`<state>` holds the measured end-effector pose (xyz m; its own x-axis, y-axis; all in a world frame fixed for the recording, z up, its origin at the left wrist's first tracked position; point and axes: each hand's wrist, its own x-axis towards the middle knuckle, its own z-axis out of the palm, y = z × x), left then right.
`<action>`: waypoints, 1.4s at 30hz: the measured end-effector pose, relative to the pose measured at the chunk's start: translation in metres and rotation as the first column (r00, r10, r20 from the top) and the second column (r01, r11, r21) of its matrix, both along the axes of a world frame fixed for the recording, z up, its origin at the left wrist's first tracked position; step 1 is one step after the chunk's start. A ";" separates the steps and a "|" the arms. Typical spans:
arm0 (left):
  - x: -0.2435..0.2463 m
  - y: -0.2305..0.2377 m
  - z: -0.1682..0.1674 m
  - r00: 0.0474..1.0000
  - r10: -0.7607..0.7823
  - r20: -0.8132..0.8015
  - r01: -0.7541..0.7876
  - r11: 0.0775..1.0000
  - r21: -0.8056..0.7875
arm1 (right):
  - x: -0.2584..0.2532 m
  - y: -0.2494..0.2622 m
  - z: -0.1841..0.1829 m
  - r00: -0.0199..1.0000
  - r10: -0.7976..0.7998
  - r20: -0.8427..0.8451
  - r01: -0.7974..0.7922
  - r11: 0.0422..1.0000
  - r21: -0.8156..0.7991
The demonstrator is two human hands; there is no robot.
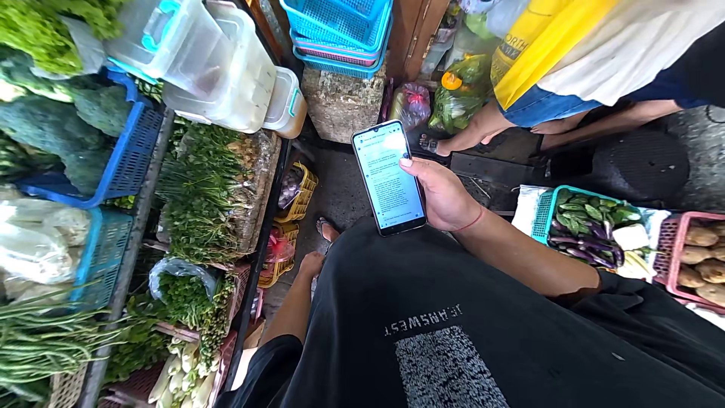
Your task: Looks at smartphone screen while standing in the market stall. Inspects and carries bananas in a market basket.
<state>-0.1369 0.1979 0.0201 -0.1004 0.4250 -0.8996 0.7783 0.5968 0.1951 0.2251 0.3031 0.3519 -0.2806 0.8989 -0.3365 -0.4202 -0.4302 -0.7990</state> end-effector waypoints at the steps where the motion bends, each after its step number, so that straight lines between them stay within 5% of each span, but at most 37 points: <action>1: 0.000 0.000 0.000 1.000 0.003 -0.003 -0.003 1.000 -0.004 | 0.000 0.000 0.000 1.000 -0.001 0.000 0.001 1.000 0.000; 33: -0.006 -0.003 -0.019 1.000 0.016 0.013 -0.016 1.000 0.020 | 0.002 0.001 -0.003 1.000 0.002 -0.015 -0.002 1.000 0.001; 42: -0.001 0.002 -0.002 1.000 -0.003 0.004 0.003 1.000 0.013 | 0.001 0.002 -0.001 1.000 -0.001 0.010 0.001 1.000 -0.004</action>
<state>-0.1376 0.2000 0.0180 -0.0957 0.4372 -0.8942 0.7791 0.5921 0.2062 0.2265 0.3047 0.3514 -0.2760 0.8978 -0.3433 -0.4127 -0.4332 -0.8012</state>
